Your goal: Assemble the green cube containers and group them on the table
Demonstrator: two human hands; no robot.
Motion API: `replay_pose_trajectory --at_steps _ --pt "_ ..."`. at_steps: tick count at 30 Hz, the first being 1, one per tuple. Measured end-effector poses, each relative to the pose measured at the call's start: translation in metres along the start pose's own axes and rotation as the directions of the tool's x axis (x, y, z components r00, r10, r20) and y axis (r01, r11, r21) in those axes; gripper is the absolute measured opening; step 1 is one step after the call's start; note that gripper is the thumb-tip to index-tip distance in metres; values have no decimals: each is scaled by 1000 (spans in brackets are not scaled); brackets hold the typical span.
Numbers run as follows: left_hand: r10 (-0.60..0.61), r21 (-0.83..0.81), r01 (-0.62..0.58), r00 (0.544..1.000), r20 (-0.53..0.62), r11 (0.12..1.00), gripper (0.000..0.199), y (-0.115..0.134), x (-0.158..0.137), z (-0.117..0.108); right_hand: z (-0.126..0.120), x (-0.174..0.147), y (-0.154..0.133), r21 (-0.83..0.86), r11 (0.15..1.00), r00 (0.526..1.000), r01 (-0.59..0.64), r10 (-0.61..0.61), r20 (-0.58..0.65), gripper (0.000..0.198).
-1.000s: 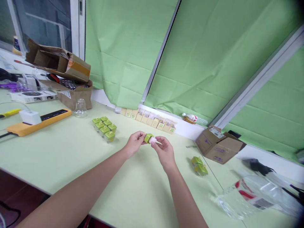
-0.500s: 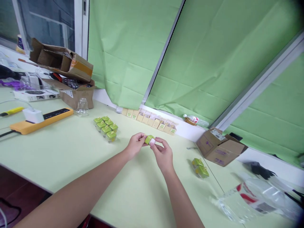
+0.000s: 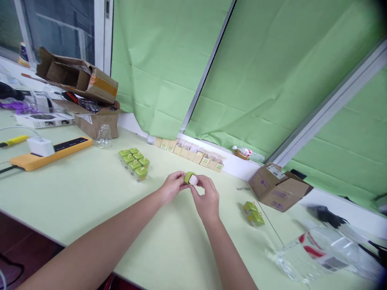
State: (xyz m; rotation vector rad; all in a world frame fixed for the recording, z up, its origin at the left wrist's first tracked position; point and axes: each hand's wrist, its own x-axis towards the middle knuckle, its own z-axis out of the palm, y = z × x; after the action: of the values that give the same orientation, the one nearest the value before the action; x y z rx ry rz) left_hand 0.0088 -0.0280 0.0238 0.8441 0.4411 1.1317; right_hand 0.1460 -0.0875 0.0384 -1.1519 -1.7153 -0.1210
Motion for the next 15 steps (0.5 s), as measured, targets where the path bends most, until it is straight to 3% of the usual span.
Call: replay_pose_trajectory --at_steps 6,15 --pt "-16 -27 16 1000 -9 1000 28 1 0 0 1 0 -2 -12 1000 999 12 -12 -31 24" --pt "-9 9 9 1000 -19 1000 28 2 -1 -1 -2 3 -2 -2 1000 999 -8 8 50 26"
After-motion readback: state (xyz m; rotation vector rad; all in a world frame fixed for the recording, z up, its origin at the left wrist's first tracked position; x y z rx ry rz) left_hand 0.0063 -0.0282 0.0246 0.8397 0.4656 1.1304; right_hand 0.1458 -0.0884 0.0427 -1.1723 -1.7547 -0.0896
